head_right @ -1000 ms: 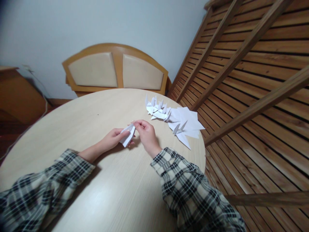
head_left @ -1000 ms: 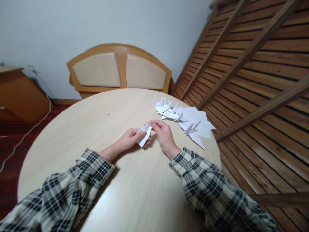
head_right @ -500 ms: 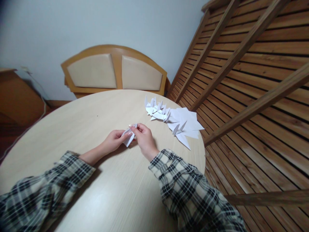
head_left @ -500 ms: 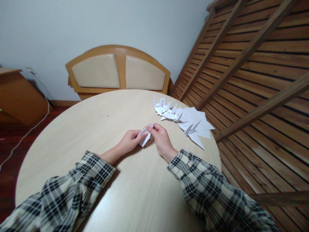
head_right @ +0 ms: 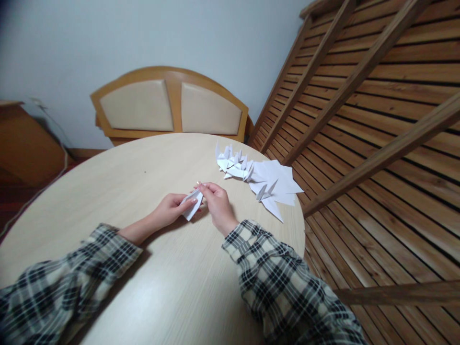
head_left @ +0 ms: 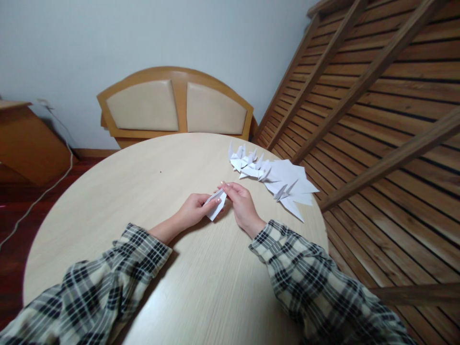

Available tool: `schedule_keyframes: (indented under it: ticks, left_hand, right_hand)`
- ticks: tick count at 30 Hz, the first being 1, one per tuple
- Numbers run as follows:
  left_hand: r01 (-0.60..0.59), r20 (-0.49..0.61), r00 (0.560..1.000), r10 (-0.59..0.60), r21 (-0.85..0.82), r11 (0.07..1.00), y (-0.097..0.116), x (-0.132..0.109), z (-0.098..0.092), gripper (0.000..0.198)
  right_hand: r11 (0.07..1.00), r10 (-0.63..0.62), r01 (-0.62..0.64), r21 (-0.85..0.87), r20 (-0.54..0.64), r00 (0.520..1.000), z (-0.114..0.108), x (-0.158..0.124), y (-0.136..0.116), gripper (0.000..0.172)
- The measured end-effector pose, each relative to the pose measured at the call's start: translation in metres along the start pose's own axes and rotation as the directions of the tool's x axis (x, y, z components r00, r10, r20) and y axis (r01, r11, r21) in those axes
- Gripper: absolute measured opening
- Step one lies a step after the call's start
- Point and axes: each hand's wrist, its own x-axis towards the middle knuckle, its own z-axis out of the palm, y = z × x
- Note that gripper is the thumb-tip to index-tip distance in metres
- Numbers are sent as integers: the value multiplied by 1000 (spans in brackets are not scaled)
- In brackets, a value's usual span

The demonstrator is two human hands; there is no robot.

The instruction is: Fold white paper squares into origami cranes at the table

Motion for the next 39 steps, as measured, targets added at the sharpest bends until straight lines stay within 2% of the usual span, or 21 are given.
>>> schedule_keyframes:
  ticks: [8, 13, 17, 22, 25, 28, 33, 37, 39]
  left_hand:
    - [15, 31, 999, -15, 1, 1000, 3, -1, 1, 31]
    - [40, 39, 999, -36, -93, 995, -1, 0, 0, 32]
    - [18, 42, 999, -15, -65, 998, -2, 1, 0, 32]
    - [-5, 21, 1000, 5, -16, 1000, -2, 1, 2, 31]
    - [-14, -36, 999, 13, -40, 999, -3, 3, 2, 30]
    - [-5, -69, 998, 0, -63, 998, -5, 4, 2, 30]
    - [21, -38, 999, -21, -22, 1000, -4, 4, 3, 33]
    - [52, 41, 998, -52, 4, 999, -2, 2, 3, 36]
    - [72, 45, 996, -72, -8, 997, -2, 2, 3, 37]
  right_hand:
    - [999, -9, 8, -36, -9, 1000, -5, 4, 1, 28]
    - [998, -32, 34, -46, 44, 999, -4, 3, 0, 29]
    - [993, -70, 71, -94, 16, 997, -3, 1, -1, 29]
    - [999, 44, -44, 13, 13, 999, -2, 2, -2, 34]
    - [985, 113, -122, 121, 83, 990, -1, 2, 0, 35]
    - [988, 102, -118, 103, 146, 984, -1, 1, 2, 33]
    - [997, 32, -37, 63, 74, 997, -2, 3, 3, 27]
    - [992, 49, -49, 114, 7, 999, -3, 6, 2, 27]
    - [989, 64, -63, 131, -1, 998, -3, 7, 1, 29]
